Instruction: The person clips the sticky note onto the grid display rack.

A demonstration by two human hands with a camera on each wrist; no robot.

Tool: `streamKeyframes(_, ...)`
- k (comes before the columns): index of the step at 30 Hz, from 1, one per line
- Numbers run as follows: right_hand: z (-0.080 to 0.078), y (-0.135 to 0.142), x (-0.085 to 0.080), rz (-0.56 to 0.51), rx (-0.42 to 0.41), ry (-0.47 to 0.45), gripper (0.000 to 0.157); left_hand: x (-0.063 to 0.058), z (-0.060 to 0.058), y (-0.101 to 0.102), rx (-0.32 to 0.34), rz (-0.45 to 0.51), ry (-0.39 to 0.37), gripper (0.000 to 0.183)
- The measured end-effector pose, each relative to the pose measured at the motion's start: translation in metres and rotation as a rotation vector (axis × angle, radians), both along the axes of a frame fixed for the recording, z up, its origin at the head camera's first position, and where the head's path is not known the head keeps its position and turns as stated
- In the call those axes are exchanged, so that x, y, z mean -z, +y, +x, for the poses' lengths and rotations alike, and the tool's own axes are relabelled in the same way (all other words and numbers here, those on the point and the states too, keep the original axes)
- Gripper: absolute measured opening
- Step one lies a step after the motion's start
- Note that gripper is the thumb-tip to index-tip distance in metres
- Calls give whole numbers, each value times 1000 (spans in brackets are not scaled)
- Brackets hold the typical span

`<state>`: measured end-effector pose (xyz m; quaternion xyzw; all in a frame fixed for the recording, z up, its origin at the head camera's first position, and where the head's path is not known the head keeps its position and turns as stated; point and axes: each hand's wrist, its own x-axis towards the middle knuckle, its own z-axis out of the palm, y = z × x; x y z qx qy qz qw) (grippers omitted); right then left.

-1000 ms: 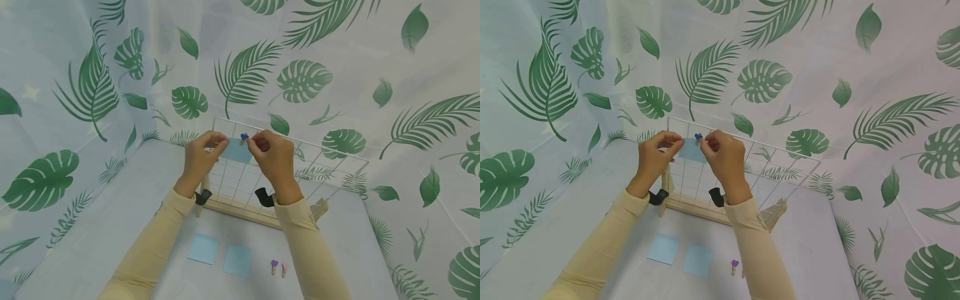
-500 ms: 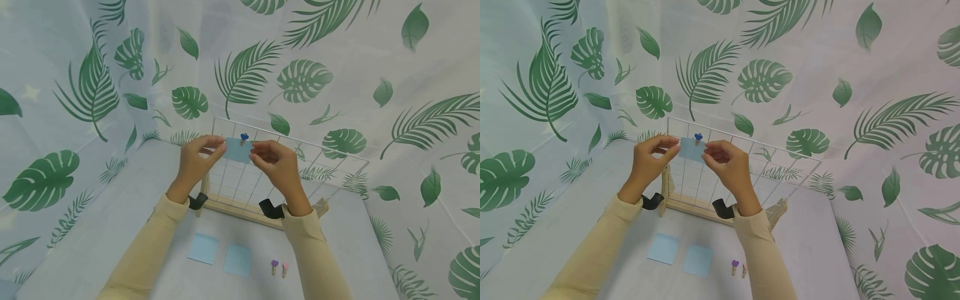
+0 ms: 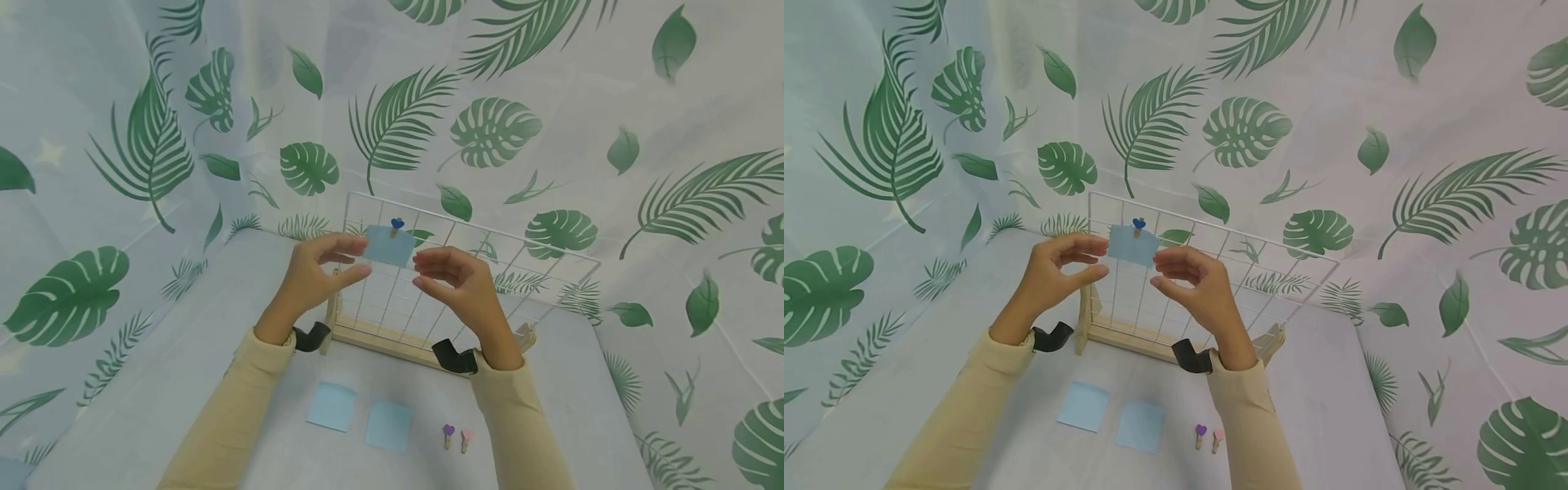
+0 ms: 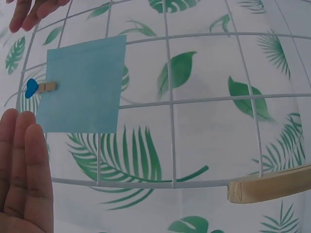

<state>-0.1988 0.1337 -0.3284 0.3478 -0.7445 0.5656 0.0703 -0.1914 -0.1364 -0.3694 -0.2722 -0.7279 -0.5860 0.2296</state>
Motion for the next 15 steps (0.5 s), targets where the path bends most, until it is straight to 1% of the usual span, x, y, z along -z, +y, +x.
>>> streamKeyframes(6, 5, 6, 6, 6, -14, -15, 35, 3, 5, -3, 61, -3, -30, 43)
streamKeyframes(15, 12, 17, 17, 9, -15, 4, 33, 13, 12, -7, 101, -19, -72, 44)
